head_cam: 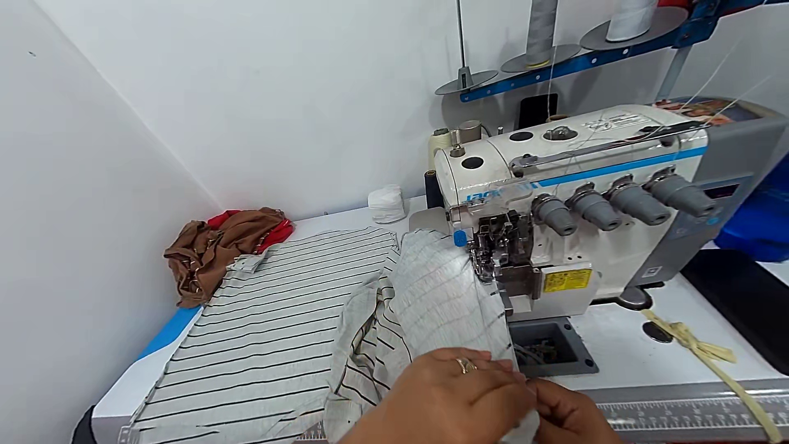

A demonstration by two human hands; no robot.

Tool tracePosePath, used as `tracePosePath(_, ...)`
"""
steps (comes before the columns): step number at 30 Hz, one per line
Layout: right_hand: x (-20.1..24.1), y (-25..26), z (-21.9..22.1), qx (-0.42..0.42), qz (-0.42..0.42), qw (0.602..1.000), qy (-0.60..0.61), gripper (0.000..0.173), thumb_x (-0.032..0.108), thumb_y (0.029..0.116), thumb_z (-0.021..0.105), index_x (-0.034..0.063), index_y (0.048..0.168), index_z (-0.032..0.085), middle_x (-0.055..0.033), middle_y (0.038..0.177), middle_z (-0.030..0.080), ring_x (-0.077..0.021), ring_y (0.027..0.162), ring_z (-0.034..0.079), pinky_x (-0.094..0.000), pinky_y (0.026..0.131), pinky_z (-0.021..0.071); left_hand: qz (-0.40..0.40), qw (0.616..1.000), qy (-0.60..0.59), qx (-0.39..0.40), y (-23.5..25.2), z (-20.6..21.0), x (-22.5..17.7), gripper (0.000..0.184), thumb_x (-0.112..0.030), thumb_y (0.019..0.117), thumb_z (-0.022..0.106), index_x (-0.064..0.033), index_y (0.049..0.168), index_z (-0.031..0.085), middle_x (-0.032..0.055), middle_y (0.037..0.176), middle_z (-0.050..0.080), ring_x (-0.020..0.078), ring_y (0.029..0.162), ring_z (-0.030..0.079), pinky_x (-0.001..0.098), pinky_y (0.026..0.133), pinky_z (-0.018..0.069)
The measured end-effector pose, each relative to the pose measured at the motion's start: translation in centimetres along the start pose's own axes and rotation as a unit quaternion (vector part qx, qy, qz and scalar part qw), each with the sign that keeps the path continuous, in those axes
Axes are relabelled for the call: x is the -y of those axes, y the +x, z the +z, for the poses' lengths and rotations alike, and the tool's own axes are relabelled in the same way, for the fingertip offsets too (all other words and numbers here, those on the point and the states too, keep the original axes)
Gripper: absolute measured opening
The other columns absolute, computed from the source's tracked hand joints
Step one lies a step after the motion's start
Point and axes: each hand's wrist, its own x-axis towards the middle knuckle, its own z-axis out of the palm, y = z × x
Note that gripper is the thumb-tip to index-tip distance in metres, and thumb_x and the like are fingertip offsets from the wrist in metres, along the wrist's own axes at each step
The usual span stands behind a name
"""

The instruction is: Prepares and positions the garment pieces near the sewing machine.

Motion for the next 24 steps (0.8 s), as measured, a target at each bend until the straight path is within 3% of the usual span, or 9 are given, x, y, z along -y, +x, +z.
tracePosePath(5, 0.3, 0.8, 0.2, -0.032, -0.011, 0.999, 0.032, 0.02, -0.005, 0.0895, 0.062, 0.0141, 0.093, 0.067, 0.015, 0.074, 0.068, 0.0056, 0.064, 0.062, -0.0156, 0.061, 0.0524, -0.046, 0.993, 0.104, -0.02, 1.0, 2.2, -1.0, 0.019, -0.004, 0.1007, 0.052, -0.0065, 0.105, 0.07, 0.009, 0.104, 0.079, 0.0198, 0.106, 0.075, 0.0306, 0.1, 0.0543)
tracePosePath(10, 0.4, 3.6, 0.7, -0.078, -0.045, 0.995, 0.045, 0.016, 0.0, 0.0879, 0.06, 0.0137, 0.088, 0.067, 0.0103, 0.071, 0.067, 0.0024, 0.063, 0.062, -0.0154, 0.058, 0.0511, -0.102, 0.975, 0.193, -0.051, 2.2, 4.0, 0.1, 0.021, 0.0, 0.0932, 0.057, -0.0055, 0.104, 0.074, 0.0087, 0.106, 0.079, 0.0202, 0.105, 0.075, 0.031, 0.094, 0.0575)
tracePosePath(13, 0.5, 4.9, 0.9, -0.077, -0.044, 0.994, 0.064, 0.012, 0.002, 0.0861, 0.062, 0.0115, 0.089, 0.069, 0.0065, 0.073, 0.069, -0.0001, 0.065, 0.064, -0.0164, 0.06, 0.0533, -0.125, 0.969, 0.205, -0.054, 1.7, 4.4, 0.6, 0.027, 0.002, 0.0908, 0.057, -0.005, 0.111, 0.073, 0.0089, 0.114, 0.077, 0.0212, 0.112, 0.073, 0.0324, 0.099, 0.0555)
tracePosePath(15, 0.5, 5.2, 1.0, -0.044, -0.026, 0.997, 0.063, 0.009, 0.006, 0.0868, 0.066, 0.0098, 0.094, 0.069, 0.0047, 0.08, 0.071, -0.002, 0.071, 0.067, -0.0189, 0.065, 0.056, -0.13, 0.972, 0.185, -0.059, 0.8, 4.2, 0.8, 0.031, 0.003, 0.0916, 0.055, -0.0044, 0.116, 0.072, 0.0096, 0.118, 0.076, 0.0215, 0.117, 0.07, 0.0334, 0.104, 0.0525)
tracePosePath(17, 0.6, 5.5, 1.5, -0.007, -0.01, 0.998, 0.068, 0.012, 0.007, 0.0895, 0.067, 0.0069, 0.102, 0.068, 0.0032, 0.089, 0.073, -0.004, 0.082, 0.071, -0.0227, 0.076, 0.0598, -0.13, 0.973, 0.169, -0.086, -0.2, 3.7, 0.6, 0.027, -0.001, 0.0964, 0.052, -0.0051, 0.115, 0.072, 0.0096, 0.115, 0.077, 0.0199, 0.116, 0.071, 0.0323, 0.105, 0.0515)
tracePosePath(21, 1.0, 4.9, 5.3, 0.003, 0.007, 0.987, 0.16, 0.022, -0.002, 0.0935, 0.059, 0.0062, 0.114, 0.059, 0.0102, 0.097, 0.07, 0.0041, 0.094, 0.066, -0.0189, 0.086, 0.0558, -0.134, 0.965, 0.179, -0.137, -0.4, 3.5, -0.5, 0.019, -0.009, 0.1018, 0.052, -0.0084, 0.106, 0.071, 0.0092, 0.11, 0.078, 0.0197, 0.114, 0.071, 0.034, 0.11, 0.0477)
tracePosePath(23, 1.2, 4.8, 7.0, 0.008, 0.031, 0.977, 0.21, 0.016, -0.001, 0.0965, 0.053, 0.0063, 0.11, 0.057, 0.0092, 0.09, 0.067, 0.003, 0.087, 0.065, -0.0194, 0.082, 0.0547, -0.191, 0.955, 0.179, -0.14, 0.3, 3.8, -0.5, 0.018, -0.013, 0.1015, 0.053, -0.0058, 0.102, 0.069, 0.0094, 0.108, 0.078, 0.0216, 0.113, 0.072, 0.0375, 0.107, 0.0513)
tracePosePath(24, 1.0, 5.4, 7.4, 0.007, 0.023, 0.978, 0.208, 0.013, 0.001, 0.0977, 0.051, 0.0091, 0.101, 0.061, 0.0097, 0.084, 0.068, 0.0023, 0.081, 0.065, -0.0199, 0.076, 0.0557, -0.232, 0.948, 0.171, -0.134, 0.5, 3.6, 0.0, 0.021, -0.015, 0.1012, 0.054, -0.0017, 0.104, 0.07, 0.0102, 0.108, 0.078, 0.0225, 0.111, 0.073, 0.0395, 0.103, 0.0546)
